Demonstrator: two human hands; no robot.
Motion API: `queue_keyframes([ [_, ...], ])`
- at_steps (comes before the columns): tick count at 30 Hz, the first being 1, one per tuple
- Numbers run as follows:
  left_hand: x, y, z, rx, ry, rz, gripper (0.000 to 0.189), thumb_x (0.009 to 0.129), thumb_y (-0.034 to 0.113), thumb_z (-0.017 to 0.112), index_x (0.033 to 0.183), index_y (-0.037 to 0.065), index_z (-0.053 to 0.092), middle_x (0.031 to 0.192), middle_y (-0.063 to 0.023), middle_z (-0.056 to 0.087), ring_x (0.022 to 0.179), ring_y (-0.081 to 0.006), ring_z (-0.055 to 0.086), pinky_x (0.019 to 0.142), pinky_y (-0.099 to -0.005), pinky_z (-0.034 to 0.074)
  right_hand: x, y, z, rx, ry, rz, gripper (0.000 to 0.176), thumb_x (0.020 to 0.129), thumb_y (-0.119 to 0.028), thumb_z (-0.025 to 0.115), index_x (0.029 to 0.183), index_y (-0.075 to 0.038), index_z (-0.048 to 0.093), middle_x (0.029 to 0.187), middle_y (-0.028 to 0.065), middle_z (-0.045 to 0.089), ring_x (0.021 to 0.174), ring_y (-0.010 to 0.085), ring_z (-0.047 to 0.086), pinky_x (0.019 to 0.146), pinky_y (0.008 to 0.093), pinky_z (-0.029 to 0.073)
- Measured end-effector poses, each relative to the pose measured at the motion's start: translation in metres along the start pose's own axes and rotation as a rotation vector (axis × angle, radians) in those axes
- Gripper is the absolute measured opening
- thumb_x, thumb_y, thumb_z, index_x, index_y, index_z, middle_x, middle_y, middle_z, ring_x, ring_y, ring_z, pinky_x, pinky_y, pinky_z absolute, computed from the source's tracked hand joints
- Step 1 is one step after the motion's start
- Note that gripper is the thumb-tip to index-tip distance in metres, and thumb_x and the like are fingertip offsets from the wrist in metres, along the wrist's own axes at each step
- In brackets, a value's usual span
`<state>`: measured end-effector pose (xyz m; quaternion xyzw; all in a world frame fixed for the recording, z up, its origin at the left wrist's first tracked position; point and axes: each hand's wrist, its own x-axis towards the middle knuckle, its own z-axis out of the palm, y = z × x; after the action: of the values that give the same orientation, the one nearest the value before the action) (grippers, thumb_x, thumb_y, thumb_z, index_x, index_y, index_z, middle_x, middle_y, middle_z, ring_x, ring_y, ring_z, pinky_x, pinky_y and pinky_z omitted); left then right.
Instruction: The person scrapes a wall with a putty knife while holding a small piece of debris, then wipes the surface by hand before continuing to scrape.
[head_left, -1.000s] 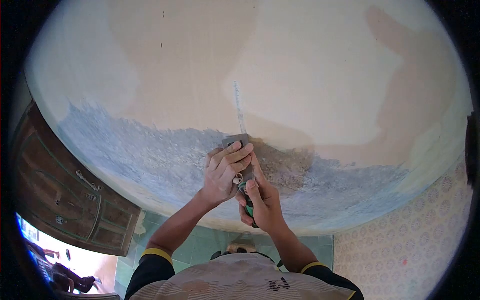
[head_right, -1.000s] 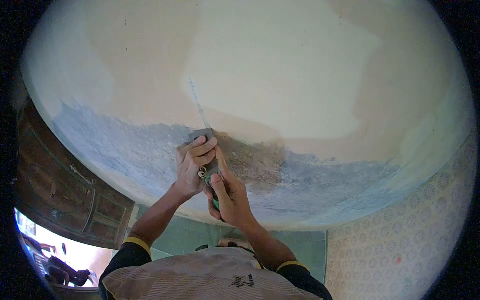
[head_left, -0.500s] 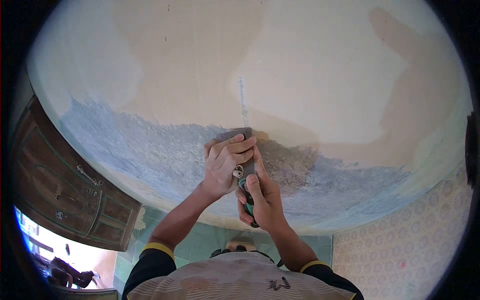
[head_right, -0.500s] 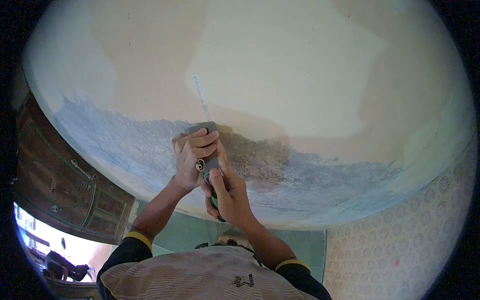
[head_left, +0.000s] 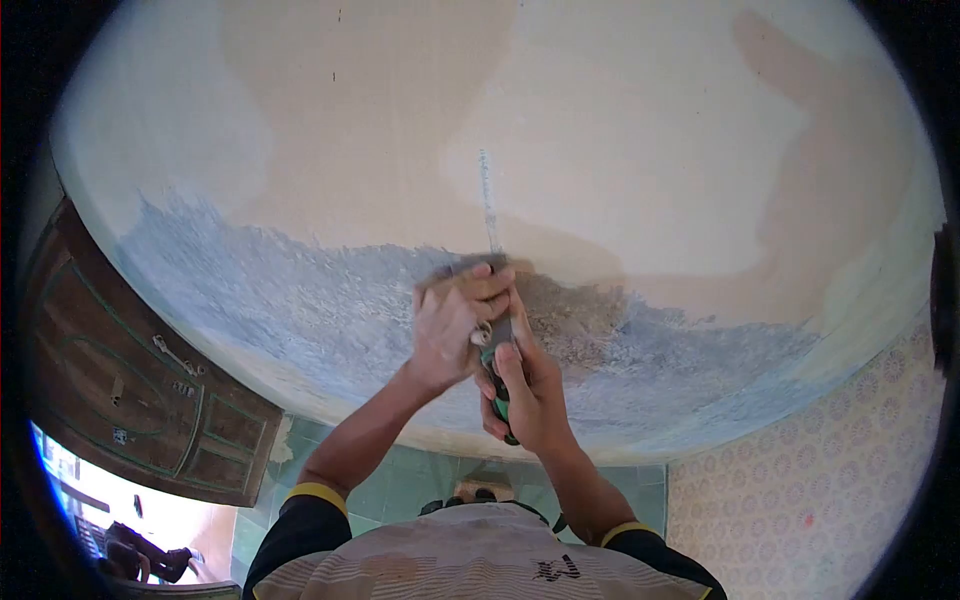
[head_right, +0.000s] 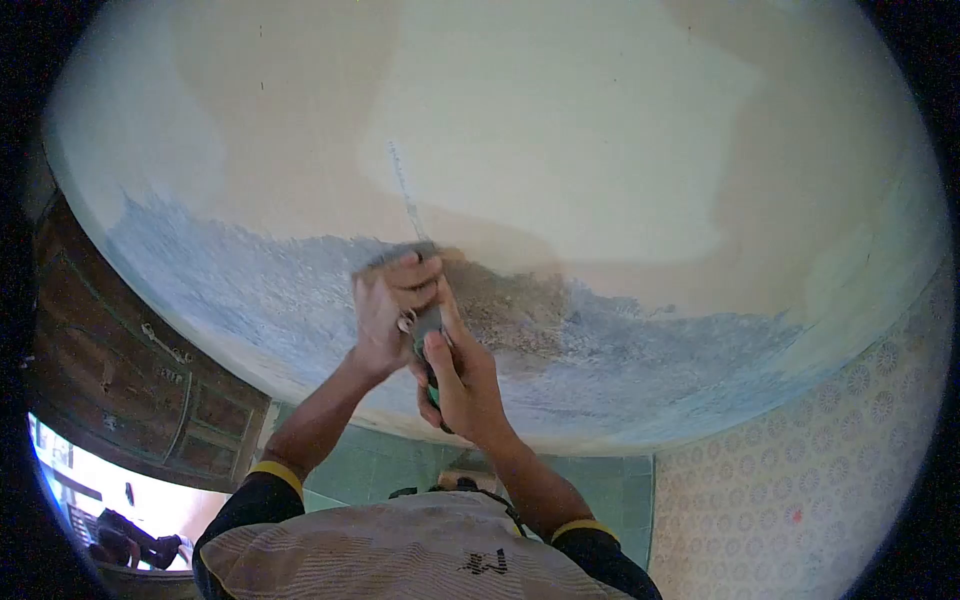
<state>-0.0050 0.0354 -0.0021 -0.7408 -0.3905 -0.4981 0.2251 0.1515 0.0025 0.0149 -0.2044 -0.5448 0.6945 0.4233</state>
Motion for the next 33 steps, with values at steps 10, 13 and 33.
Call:
queue_keyframes([
  [10, 0.022, 0.002, -0.013, -0.028, 0.017, -0.016, 0.030, 0.078, 0.018, 0.074, 0.105, 0.013, 0.064, 0.127, -0.0025, 0.067, 0.117, -0.0216, 0.061, 0.090, -0.0369, 0.038, 0.010, -0.013, 0.005, -0.001, -0.053, -0.066, 0.058, 0.109, -0.029, 0.037, 0.161, -0.022, 0.011, 0.071, 0.0030, 0.045, 0.041, 0.0089, 0.041, 0.037, 0.0239, 0.034],
  [13, 0.015, 0.006, -0.010, -0.058, 0.078, -0.032, 0.030, 0.078, 0.016, 0.074, 0.107, 0.013, 0.065, 0.127, -0.0017, 0.067, 0.118, -0.0203, 0.060, 0.091, -0.0377, 0.039, -0.001, -0.009, 0.002, 0.024, -0.034, -0.009, 0.058, 0.109, -0.027, 0.037, 0.161, -0.021, 0.011, 0.070, 0.0028, 0.045, 0.040, 0.0077, 0.041, 0.037, 0.0236, 0.035],
  [33, 0.012, 0.006, -0.004, -0.049, 0.021, -0.036, 0.021, 0.085, 0.020, 0.066, 0.103, 0.010, 0.062, 0.126, -0.0105, 0.067, 0.114, -0.0286, 0.061, 0.091, -0.0403, 0.035, -0.008, -0.017, -0.002, 0.055, -0.047, 0.033, 0.059, 0.109, -0.030, 0.037, 0.161, -0.023, 0.009, 0.072, 0.0031, 0.045, 0.040, 0.0076, 0.040, 0.037, 0.0238, 0.036],
])
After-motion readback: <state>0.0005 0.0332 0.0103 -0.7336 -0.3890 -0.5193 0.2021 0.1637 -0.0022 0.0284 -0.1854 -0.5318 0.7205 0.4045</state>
